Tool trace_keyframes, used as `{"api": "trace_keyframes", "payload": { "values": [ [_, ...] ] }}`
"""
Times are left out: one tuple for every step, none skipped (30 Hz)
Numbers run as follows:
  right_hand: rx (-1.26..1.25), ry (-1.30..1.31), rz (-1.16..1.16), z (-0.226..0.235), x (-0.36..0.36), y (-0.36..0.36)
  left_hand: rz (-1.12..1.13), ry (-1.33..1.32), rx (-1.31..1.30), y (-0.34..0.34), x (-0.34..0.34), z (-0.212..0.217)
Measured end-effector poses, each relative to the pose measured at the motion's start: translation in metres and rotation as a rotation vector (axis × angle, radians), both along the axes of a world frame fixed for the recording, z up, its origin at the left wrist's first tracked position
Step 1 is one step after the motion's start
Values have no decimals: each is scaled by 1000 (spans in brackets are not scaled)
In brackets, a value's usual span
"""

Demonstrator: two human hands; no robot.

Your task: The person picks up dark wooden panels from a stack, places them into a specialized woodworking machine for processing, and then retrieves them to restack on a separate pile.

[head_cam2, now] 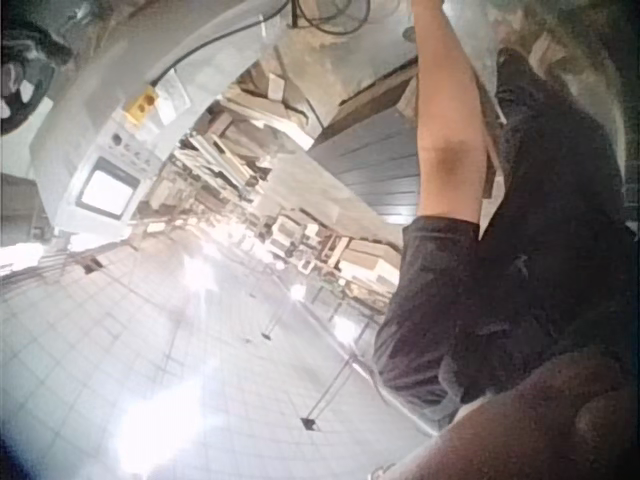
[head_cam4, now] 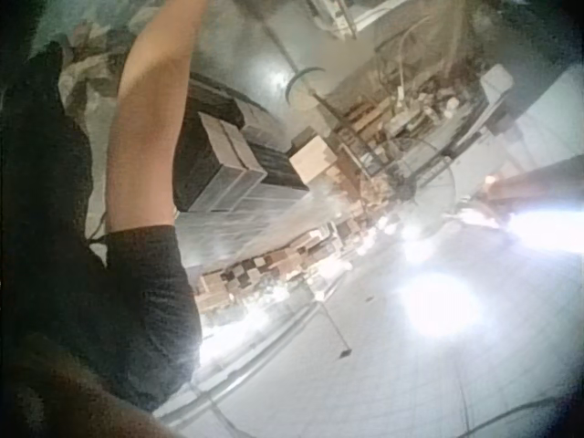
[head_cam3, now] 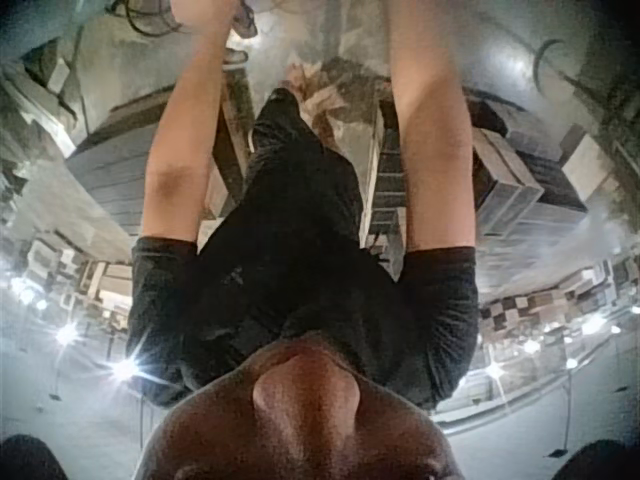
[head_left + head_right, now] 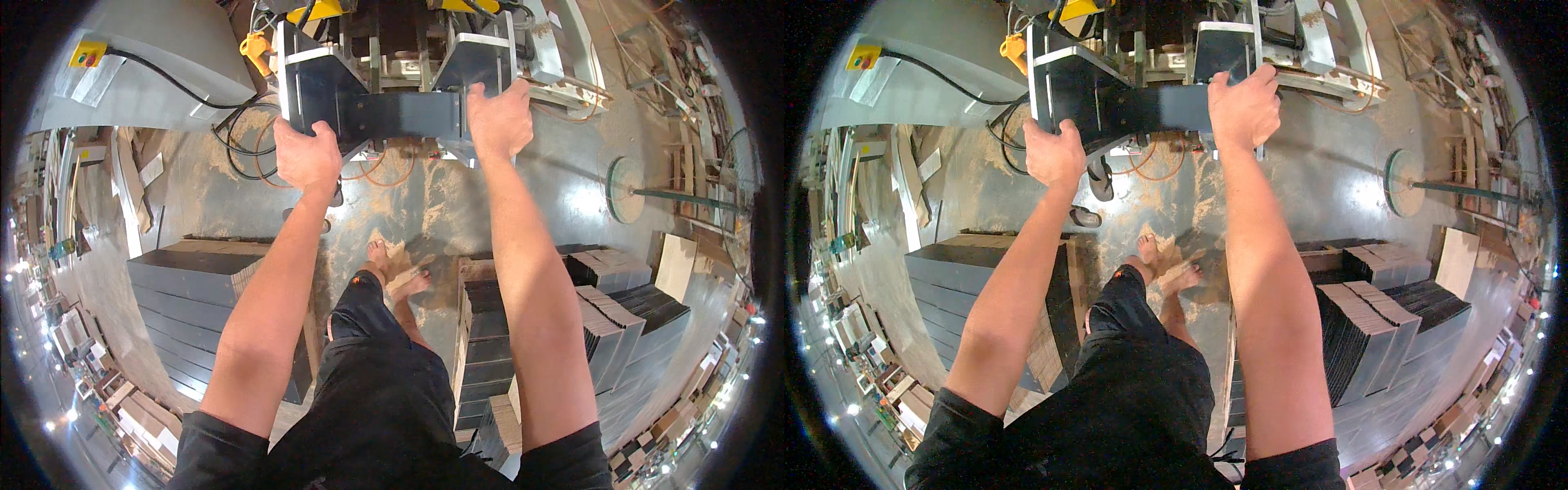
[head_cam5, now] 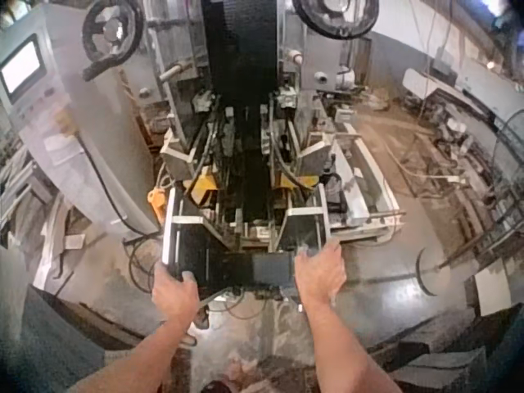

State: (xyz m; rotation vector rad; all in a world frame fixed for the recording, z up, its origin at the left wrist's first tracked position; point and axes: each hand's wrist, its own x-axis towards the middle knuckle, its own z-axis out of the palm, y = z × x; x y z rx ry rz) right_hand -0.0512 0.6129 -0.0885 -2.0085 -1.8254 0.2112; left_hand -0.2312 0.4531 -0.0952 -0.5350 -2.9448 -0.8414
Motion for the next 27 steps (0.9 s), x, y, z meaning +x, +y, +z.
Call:
{"api": "trace_keyframes", "payload": {
  "values": [
    [-14,15,-4,3,-2,1,2,24,-8,1,-2,-1],
    [-27,29,-6,5,-4,2,6,47,-16,2,-5,-2],
    [-48,36,3,8,-3,-1,-8,72,25,-1,-4,-4],
    [-24,34,-4,7,-4,0,-11,74,34,-1,-4,-4],
    [-5,32,-10,4,-4,0,-14,75,39,-1,-3,-1],
    [14,29,-16,1,-4,1,-16,77,43,-1,-2,0],
    [-25,8,-16,2,-7,-1,9,72,28,-4,-5,-3],
    [-58,-5,-20,6,-10,-1,-14,46,93,-4,-6,2],
    [-75,-20,-29,10,-10,-3,-19,60,98,-6,-6,-1],
    [-87,-35,-46,15,-8,-3,-32,73,109,-3,-7,-5],
    [-69,-27,-32,15,-7,-3,-7,84,93,-2,-5,-6],
    [-52,-19,-18,16,-8,-2,18,95,77,-1,-7,-6],
    [-34,-27,-15,16,-5,-2,16,75,86,0,-6,-6],
    [-24,-22,-2,15,-6,-4,19,47,81,-1,-6,-5],
    [-15,-17,8,10,-6,-5,21,20,77,-4,-7,-4],
    [4,-6,14,11,-9,-3,18,-2,83,-2,-9,-1],
    [-4,-5,12,12,-10,-3,20,10,72,-3,-9,0],
    [-11,-3,10,13,-9,-4,24,26,74,-3,-8,-1],
    [-19,1,10,14,-9,-5,29,44,76,-2,-8,-4],
    [-10,7,5,13,-8,-4,35,63,79,-1,-7,0],
    [-3,12,-1,11,-7,-4,32,36,76,-1,-5,3],
    [4,18,-4,12,-7,-4,18,35,93,-2,-5,3],
    [-45,20,-2,20,-9,-7,6,37,111,-4,-7,1],
    [-38,12,-1,21,-9,-8,-5,40,129,-8,-9,-1],
    [-31,9,-7,17,-6,-8,-10,-14,88,-5,-8,1],
    [-20,22,-13,17,-8,-6,-3,-28,60,-5,-6,7],
    [-60,33,-6,18,-9,-7,4,-34,43,-6,-5,9]
  ]
}}
